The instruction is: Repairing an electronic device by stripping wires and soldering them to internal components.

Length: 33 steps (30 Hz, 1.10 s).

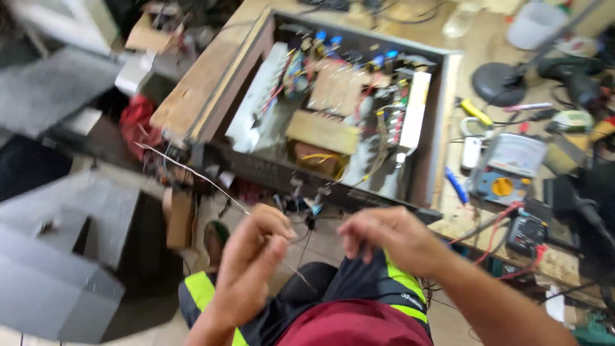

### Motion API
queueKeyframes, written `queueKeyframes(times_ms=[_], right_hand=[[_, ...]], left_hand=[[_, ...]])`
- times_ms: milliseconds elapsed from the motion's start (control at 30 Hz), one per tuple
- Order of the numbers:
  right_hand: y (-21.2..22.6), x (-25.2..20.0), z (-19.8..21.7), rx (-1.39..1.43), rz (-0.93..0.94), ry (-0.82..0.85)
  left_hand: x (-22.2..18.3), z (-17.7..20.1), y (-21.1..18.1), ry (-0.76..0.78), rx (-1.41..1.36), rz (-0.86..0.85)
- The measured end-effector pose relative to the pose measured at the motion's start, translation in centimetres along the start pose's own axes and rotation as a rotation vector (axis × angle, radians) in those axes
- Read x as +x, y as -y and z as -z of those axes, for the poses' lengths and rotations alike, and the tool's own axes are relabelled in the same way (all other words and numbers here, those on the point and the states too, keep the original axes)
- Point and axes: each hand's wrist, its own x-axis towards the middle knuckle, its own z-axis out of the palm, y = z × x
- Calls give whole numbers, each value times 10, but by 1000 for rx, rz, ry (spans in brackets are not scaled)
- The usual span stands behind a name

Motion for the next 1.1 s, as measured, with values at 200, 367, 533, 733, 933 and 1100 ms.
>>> queueKeyframes(times_ms=[200, 367, 533, 733, 933, 1100], right_hand=[[59, 3, 48, 200, 191, 283], [80, -14, 73, 487, 389, 189], [63, -64, 146, 793, 535, -443], [29, -99, 198, 773, 278, -1113], [-16, -84, 128, -252, -351, -613], [-14, -68, 106, -380, -223, -310]], left_hand=[[30, -70, -16, 645, 142, 159], [24, -105, 18, 782, 201, 358], [14, -121, 72, 1000, 380, 462], [8, -131, 96, 1161, 321, 244], [75, -152, 24, 830, -71, 152], [126, -179, 56, 626, 185, 337]])
